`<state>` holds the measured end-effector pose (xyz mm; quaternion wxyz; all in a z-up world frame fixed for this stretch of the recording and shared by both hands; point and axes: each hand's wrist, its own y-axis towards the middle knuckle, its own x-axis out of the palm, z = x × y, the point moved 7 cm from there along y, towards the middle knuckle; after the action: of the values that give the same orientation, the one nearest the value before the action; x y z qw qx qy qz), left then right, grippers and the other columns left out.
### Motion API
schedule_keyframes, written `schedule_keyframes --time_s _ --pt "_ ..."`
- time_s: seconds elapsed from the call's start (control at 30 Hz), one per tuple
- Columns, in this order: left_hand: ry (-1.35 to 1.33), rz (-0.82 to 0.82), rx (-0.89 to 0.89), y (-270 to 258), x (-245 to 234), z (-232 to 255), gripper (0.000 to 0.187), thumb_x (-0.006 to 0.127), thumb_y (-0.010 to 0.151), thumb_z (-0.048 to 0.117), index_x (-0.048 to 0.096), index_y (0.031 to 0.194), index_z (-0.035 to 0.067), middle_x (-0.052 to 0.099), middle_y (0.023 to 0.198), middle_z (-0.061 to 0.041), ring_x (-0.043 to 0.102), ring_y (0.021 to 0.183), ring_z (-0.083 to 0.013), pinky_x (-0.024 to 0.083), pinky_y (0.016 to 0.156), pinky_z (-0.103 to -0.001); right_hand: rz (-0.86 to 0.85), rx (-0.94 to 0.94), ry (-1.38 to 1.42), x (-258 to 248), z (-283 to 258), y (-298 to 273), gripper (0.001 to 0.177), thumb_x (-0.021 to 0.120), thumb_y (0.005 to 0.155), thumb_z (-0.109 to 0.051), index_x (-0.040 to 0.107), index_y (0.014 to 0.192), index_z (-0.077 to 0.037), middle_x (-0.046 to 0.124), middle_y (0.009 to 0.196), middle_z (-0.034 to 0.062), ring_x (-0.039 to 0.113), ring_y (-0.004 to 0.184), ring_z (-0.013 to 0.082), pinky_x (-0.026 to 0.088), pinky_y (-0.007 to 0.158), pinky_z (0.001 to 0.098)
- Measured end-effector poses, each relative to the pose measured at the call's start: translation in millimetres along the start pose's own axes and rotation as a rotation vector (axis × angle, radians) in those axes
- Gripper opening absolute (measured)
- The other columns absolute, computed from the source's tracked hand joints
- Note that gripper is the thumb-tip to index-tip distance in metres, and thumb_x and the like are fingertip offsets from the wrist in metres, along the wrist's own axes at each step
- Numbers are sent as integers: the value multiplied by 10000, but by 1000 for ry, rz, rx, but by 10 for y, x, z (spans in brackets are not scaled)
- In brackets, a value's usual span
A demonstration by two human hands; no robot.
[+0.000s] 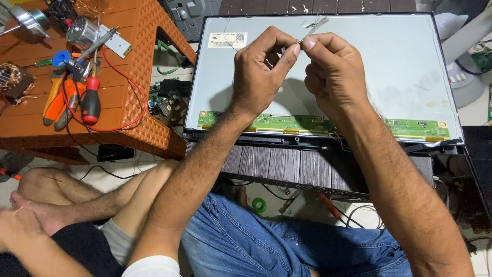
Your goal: The person sits on the floor and works on a disassembled flat-screen TV. They hold a thin wire and a flat ribbon cable, twisting and manipulating them with their hands over the exposed circuit board.
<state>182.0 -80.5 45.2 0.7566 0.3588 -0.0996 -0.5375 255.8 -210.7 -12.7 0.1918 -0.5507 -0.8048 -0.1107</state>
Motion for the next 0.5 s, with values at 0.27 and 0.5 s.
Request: schedule_keyframes --time_s 0.27,0.5 --pt "87 20 113 -13 7 7 81 665 985 103 615 931 137 616 812 57 491 670 -83 424 608 -243 24 49 32 16 -23 -53 150 794 871 -198 729 980 -119 289 489 -72 183 405 64 139 385 229" --pt "174 46 179 -38 9 19 85 655 992 123 605 924 134 613 805 49 524 673 -108 436 628 -268 7 60 19 -11 57 -15 120 800 869 -189 732 939 -120 305 469 -59 206 379 70 151 359 231"
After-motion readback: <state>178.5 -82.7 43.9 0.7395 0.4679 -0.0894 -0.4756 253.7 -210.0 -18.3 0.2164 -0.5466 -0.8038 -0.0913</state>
